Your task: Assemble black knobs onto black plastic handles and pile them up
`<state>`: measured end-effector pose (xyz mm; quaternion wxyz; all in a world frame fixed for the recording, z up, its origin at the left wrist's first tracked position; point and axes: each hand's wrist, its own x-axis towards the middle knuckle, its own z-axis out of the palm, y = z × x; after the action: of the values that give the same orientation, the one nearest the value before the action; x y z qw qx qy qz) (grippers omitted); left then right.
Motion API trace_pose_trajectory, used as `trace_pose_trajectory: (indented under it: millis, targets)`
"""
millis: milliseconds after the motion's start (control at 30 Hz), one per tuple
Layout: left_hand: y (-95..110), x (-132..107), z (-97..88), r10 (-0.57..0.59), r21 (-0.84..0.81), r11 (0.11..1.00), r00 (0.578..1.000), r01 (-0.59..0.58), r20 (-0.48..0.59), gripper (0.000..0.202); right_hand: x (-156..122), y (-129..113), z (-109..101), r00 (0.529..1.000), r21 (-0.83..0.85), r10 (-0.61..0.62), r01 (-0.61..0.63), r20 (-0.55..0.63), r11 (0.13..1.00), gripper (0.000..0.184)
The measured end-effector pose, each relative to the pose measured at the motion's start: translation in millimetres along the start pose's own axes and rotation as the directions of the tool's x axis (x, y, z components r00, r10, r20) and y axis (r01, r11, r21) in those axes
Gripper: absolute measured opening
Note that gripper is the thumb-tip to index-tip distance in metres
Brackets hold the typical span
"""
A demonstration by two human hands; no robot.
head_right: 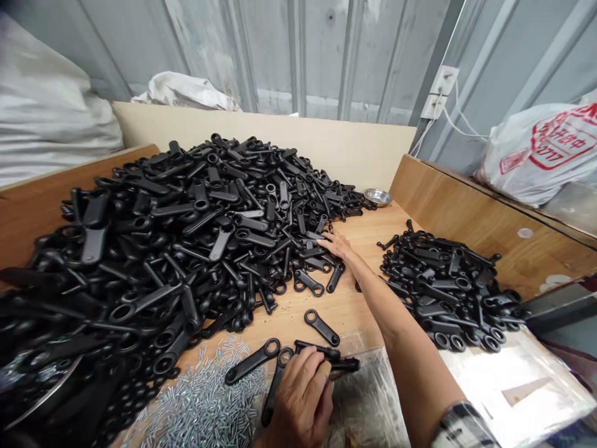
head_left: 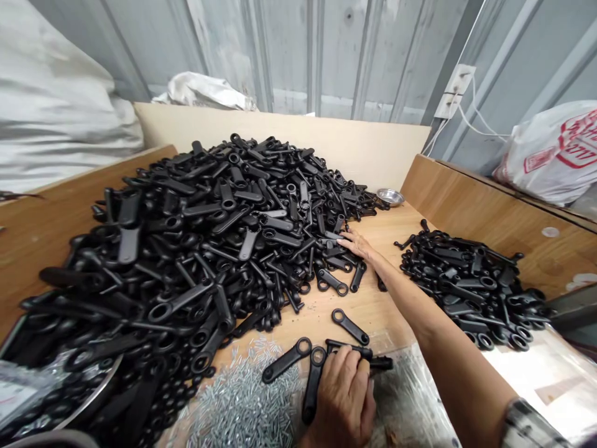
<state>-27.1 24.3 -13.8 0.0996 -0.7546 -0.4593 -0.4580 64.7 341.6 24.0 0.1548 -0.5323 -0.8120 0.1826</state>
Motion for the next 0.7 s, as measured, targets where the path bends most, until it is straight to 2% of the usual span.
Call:
trace_pose_trajectory:
  millis: [133, 300, 567, 700]
  targets:
    - [2.1, 2.4, -3.9, -0.022, -0.019, 1.000, 0.998, 0.023, 0.064, 0.026, -30.9, 10.1, 12.7, 0.998, 0.028, -0.044, 0.045, -0.043, 0.999, 0.046]
    - [3.9, 3.6, -4.8, -0.034, -0.026, 0.999, 0.996, 0.036, 0.080, 0.027, -87.4, 1.5, 21.0, 0.989, 0.092, -0.087, 0.099, -0.120, 0.991, 0.032]
    - [5.8, 5.5, -3.4, -0.004, -0.039, 0.999, 0.996, 0.008, 0.085, 0.025, -178.8, -30.5, 41.3, 0.956, 0.103, -0.287, 0.293, -0.068, 0.951, 0.020]
    - [7.4, 4.8, -3.7, -0.001, -0.076, 0.997, 0.996, 0.007, 0.090, 0.025, -209.7, -45.8, 33.4, 0.945, 0.150, -0.326, 0.317, 0.038, 0.936, 0.018]
